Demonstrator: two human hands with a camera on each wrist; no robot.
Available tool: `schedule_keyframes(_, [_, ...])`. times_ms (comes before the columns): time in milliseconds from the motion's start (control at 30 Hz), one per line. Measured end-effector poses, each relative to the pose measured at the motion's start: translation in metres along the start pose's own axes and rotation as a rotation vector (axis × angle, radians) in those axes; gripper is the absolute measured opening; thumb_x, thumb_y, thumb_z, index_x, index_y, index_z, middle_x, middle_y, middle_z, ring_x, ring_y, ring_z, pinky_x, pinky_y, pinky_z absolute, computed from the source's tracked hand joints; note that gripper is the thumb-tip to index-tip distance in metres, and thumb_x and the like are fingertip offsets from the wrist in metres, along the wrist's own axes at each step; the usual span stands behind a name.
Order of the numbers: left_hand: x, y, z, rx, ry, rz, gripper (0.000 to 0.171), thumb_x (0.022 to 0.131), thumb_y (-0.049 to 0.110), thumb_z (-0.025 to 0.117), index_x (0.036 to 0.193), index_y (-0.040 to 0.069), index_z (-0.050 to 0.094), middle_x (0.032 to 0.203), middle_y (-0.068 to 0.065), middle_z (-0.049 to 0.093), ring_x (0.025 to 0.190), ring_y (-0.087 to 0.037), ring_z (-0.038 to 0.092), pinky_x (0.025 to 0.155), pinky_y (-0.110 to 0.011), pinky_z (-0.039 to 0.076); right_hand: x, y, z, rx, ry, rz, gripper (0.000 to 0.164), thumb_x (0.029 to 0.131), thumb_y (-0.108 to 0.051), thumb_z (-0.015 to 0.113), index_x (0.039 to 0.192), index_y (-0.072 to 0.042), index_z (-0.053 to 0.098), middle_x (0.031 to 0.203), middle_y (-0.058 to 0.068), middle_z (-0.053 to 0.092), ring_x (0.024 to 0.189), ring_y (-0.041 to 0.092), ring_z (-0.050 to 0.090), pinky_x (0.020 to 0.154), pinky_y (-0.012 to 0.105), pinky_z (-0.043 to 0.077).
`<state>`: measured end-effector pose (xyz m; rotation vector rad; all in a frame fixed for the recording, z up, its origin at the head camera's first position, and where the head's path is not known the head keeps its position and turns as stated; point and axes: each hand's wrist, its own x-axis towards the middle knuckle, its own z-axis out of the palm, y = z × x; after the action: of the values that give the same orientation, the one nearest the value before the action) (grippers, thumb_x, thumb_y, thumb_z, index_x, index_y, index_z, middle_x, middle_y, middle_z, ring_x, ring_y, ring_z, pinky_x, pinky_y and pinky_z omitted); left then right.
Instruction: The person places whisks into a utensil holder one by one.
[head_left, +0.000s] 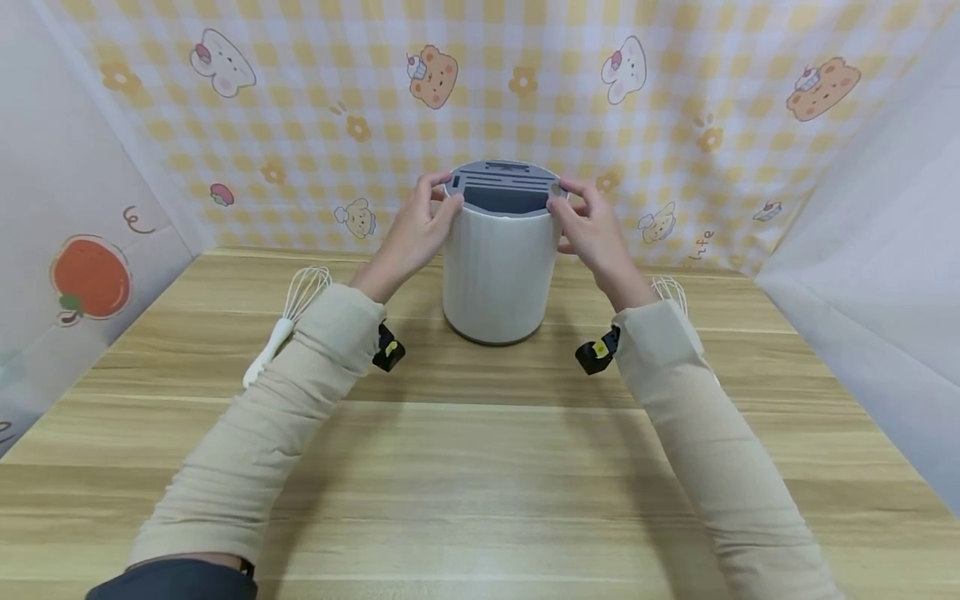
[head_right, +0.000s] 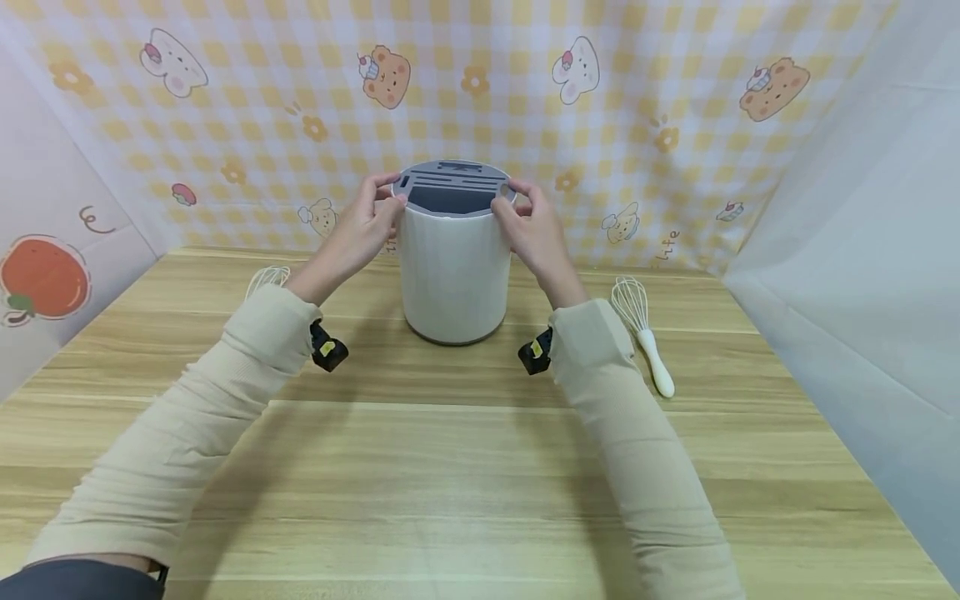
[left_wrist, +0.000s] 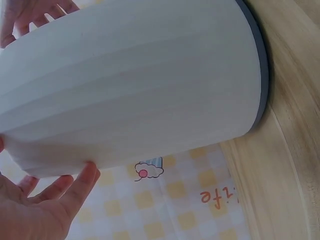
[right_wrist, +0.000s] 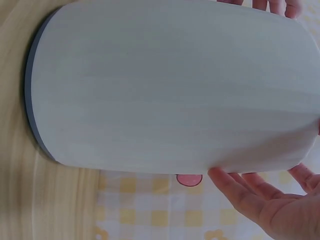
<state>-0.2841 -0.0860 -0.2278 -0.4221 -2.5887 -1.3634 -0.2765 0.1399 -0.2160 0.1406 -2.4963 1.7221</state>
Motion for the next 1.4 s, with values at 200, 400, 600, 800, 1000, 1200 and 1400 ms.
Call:
schedule_keyframes(200, [-0.005,0.000,0.000,-0.009,0.012,-0.004,0.055,0.097,0.041,0.035,0.145,0.017,0.025,0.135,-0.010,0.042,0.103,-0.022,0.052,0.086,-0.035,0.048,-0.005,0.004,-0.001,-0.004,0.001,-0.026,0.052,0.093,-0.038,0.049,0.141,-0.024,0.037,0.131,0.012,0.050,0.108,0.026,0.057,0.091,0.042,0.050])
schedule_keyframes(400, [-0.013,0.002,0.002,-0.010,0.041,0.006,0.055,0.096,0.042,0.037,0.144,0.016,0.027,0.134,-0.010,0.043,0.097,-0.022,0.051,0.082,-0.034,0.048,-0.010,0.007,-0.001,0.012,0.006,-0.055,0.051,0.092,-0.038,0.051,0.140,-0.023,0.038,0.131,0.013,0.050,0.107,0.026,0.058,0.092,0.044,0.049])
schedule_keyframes(600, [-0.021,0.004,0.003,-0.012,0.069,0.017,0.055,0.095,0.043,0.038,0.142,0.018,0.030,0.132,-0.008,0.044,0.095,-0.023,0.052,0.080,-0.035,0.048,-0.015,0.009,0.000,0.024,0.026,-0.079,0.050,0.091,-0.036,0.050,0.138,-0.022,0.040,0.127,0.013,0.052,0.101,0.025,0.059,0.089,0.044,0.050])
schedule_keyframes(800, [-0.028,0.005,0.003,-0.012,0.086,0.025,0.056,0.094,0.045,0.038,0.142,0.017,0.031,0.131,-0.009,0.045,0.097,-0.023,0.054,0.082,-0.036,0.049,-0.019,0.010,0.002,0.022,0.043,-0.081,0.048,0.091,-0.035,0.050,0.137,-0.023,0.042,0.124,0.011,0.051,0.098,0.023,0.058,0.086,0.039,0.053])
schedule_keyframes(1000, [-0.034,0.006,0.003,-0.012,0.097,0.026,0.054,0.094,0.044,0.038,0.141,0.017,0.032,0.130,-0.009,0.045,0.098,-0.023,0.055,0.082,-0.036,0.049,-0.023,0.011,0.003,0.020,0.048,-0.102,0.048,0.092,-0.034,0.049,0.137,-0.022,0.042,0.123,0.012,0.050,0.100,0.021,0.055,0.084,0.037,0.053])
schedule_keyframes(1200, [-0.039,0.008,0.004,-0.020,0.105,0.043,0.054,0.094,0.043,0.040,0.140,0.016,0.033,0.130,-0.010,0.046,0.093,-0.022,0.053,0.079,-0.034,0.049,-0.028,0.012,0.003,0.018,0.053,-0.118,0.047,0.092,-0.034,0.049,0.137,-0.022,0.042,0.122,0.012,0.050,0.098,0.020,0.054,0.084,0.038,0.053])
schedule_keyframes(1400, [-0.043,0.008,0.006,-0.025,0.127,0.066,0.054,0.094,0.041,0.041,0.139,0.013,0.034,0.125,-0.011,0.047,0.085,-0.021,0.049,0.073,-0.031,0.046,-0.033,0.013,0.004,0.021,0.057,-0.135,0.047,0.092,-0.034,0.048,0.137,-0.022,0.043,0.122,0.012,0.049,0.097,0.020,0.054,0.083,0.037,0.054])
